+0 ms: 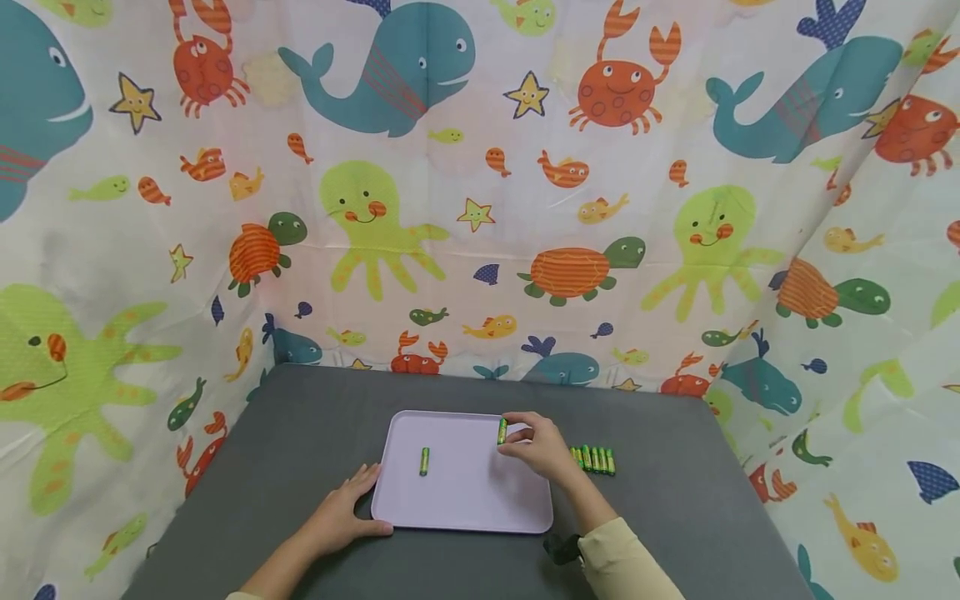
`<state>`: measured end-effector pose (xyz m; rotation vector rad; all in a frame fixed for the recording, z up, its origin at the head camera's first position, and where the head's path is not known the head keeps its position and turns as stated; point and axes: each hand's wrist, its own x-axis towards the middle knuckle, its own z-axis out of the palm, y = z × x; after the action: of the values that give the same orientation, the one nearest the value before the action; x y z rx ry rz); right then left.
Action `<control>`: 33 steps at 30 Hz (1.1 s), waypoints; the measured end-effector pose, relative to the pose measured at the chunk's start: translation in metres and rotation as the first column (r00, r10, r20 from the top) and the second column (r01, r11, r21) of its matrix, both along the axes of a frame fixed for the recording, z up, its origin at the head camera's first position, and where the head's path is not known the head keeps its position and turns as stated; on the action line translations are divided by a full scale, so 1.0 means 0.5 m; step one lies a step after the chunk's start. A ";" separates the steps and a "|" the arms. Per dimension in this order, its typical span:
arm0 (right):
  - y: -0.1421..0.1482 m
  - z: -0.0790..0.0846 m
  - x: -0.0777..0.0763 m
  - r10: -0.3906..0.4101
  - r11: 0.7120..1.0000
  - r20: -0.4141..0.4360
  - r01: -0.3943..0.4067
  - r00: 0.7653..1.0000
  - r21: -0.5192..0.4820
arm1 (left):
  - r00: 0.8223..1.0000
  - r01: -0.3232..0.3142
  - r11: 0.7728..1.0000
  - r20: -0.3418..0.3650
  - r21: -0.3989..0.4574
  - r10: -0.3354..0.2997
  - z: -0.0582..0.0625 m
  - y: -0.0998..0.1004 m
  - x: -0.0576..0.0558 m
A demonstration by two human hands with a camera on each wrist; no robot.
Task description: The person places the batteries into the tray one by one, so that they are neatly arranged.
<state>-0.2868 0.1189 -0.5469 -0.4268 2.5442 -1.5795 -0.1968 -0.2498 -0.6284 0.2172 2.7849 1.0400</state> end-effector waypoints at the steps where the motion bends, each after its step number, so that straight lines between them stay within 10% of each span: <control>1: -0.010 -0.002 -0.001 0.009 1.000 -0.001 -0.009 1.000 0.000 | 1.000 0.001 1.000 -0.002 0.001 -0.001 -0.001 -0.001 0.000; 33: -0.231 -0.133 -0.009 0.090 0.976 -0.011 -0.086 0.996 0.201 | 0.999 0.001 1.000 0.038 -0.012 -0.001 0.005 0.003 -0.002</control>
<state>-0.2914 0.0035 -0.6132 -0.5253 2.6259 -1.2793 -0.1977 -0.2482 -0.6257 0.1948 2.7561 1.0159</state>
